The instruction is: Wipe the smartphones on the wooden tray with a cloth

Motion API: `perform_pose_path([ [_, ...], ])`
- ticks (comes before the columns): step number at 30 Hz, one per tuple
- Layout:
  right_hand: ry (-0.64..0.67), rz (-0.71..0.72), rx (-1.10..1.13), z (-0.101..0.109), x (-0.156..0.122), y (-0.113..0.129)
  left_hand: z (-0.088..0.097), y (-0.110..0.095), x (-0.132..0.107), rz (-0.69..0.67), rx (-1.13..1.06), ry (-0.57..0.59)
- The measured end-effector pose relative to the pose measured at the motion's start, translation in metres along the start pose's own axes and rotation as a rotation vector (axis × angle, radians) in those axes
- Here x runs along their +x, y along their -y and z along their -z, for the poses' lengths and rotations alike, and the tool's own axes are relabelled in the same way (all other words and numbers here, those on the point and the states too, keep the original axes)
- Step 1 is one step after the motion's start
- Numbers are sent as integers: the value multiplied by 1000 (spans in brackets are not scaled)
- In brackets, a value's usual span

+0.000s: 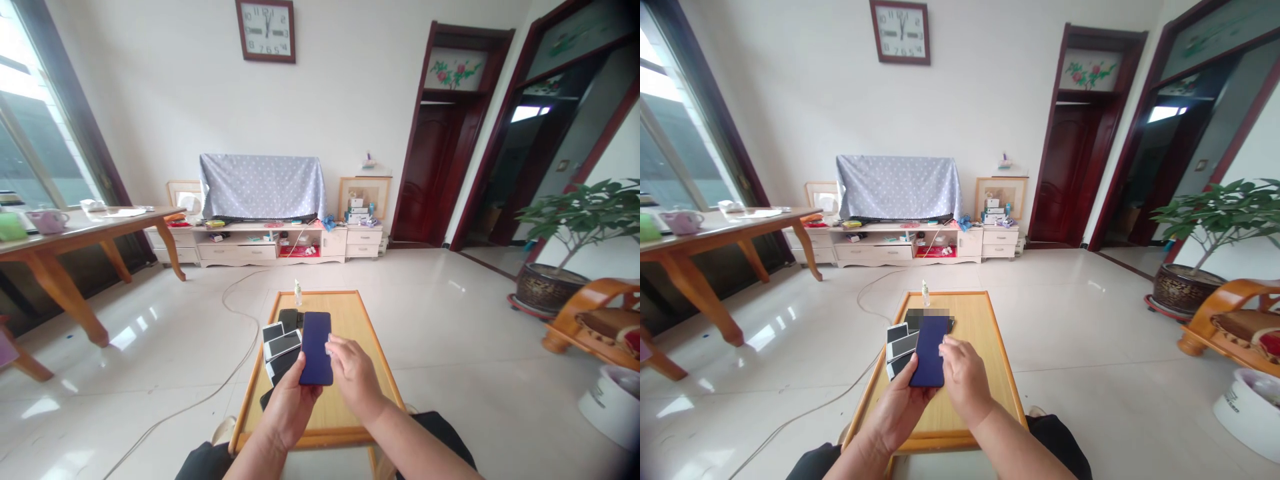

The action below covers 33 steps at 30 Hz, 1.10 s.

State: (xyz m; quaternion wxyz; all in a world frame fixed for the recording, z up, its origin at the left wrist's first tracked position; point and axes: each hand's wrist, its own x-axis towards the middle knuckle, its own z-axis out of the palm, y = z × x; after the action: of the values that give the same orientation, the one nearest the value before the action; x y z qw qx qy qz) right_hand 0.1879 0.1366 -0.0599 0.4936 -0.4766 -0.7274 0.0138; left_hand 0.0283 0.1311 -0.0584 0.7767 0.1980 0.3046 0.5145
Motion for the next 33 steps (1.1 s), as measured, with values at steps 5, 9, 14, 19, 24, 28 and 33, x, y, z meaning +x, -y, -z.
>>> perform_pose_path([
  [5,85,82,3,-8,-17,1,13,3,12,-68,193,14],
  [9,-31,-297,52,-9,-8,-30,19,6,14,-56,331,13],
  [14,-18,-461,148,-19,-4,-52,17,8,19,-58,351,67],
  [19,132,-558,294,-33,-4,-44,14,16,37,-113,429,107],
  [24,265,-695,436,-40,4,-46,15,28,59,-183,558,90],
  [28,215,-824,410,-51,15,-61,17,31,78,-181,599,175],
  [33,202,-897,364,-71,29,-90,27,33,110,-232,690,176],
])
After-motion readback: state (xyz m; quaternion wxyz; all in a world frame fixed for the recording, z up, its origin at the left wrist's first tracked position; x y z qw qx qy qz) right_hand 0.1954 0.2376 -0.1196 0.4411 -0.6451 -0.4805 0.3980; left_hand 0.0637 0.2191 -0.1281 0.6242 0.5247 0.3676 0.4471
